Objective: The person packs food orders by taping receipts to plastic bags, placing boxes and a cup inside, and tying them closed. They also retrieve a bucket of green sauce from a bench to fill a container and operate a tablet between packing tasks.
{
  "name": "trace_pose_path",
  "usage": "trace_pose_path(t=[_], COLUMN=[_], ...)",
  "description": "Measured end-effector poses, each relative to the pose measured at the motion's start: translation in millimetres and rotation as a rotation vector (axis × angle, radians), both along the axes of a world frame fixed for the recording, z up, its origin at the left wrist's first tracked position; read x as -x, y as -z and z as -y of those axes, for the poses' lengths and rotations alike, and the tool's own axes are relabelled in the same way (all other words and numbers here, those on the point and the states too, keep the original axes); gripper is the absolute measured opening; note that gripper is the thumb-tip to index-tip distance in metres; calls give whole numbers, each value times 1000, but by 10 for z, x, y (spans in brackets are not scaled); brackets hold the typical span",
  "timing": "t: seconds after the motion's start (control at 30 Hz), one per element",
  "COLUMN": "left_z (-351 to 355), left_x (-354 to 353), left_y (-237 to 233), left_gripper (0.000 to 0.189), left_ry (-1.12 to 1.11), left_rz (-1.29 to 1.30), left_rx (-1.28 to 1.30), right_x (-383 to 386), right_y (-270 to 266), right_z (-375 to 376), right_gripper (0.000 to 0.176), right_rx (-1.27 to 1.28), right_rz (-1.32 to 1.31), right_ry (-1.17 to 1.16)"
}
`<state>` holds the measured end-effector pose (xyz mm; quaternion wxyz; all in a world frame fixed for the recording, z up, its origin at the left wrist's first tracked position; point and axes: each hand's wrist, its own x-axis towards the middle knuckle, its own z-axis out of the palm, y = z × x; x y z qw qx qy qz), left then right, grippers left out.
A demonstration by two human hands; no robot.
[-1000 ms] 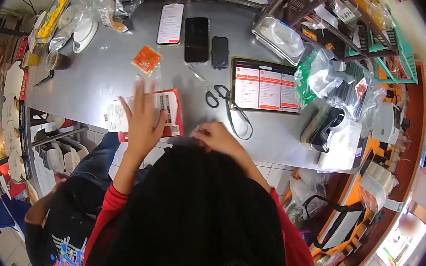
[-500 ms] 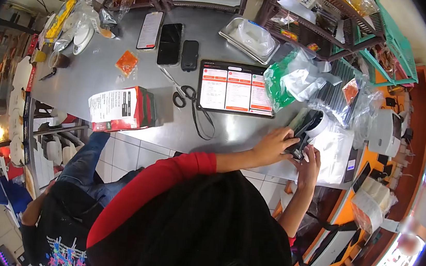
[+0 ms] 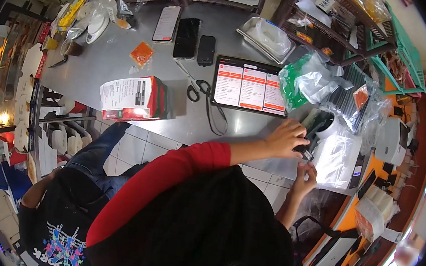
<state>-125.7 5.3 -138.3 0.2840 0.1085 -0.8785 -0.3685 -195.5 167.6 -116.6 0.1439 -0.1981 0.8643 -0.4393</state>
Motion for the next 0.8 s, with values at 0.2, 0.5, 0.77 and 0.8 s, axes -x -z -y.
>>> trace_pose_path(t=[0.2,0.5,0.77,0.8], left_z=[295,1997,1009,962], left_x=[-794,-4773,-5025,-4982], left_y=[-523,-930,-393,-325], left_gripper=[63,58,69,86], left_ry=[68,-503,-811,-746], left_rz=[123,643,254,94], left_rx=[142,-307,-380,-527], right_x=[-288,-3064,-3959,-3944], right_y=[-104,-253,-148,-104], right_z=[-200,1384,1861,1838], right_gripper=[8,62,136,137], right_rx=[-32,416,565,522], right_rz=[-13,933,442,341], right_ry=[21,-720,-664,-732])
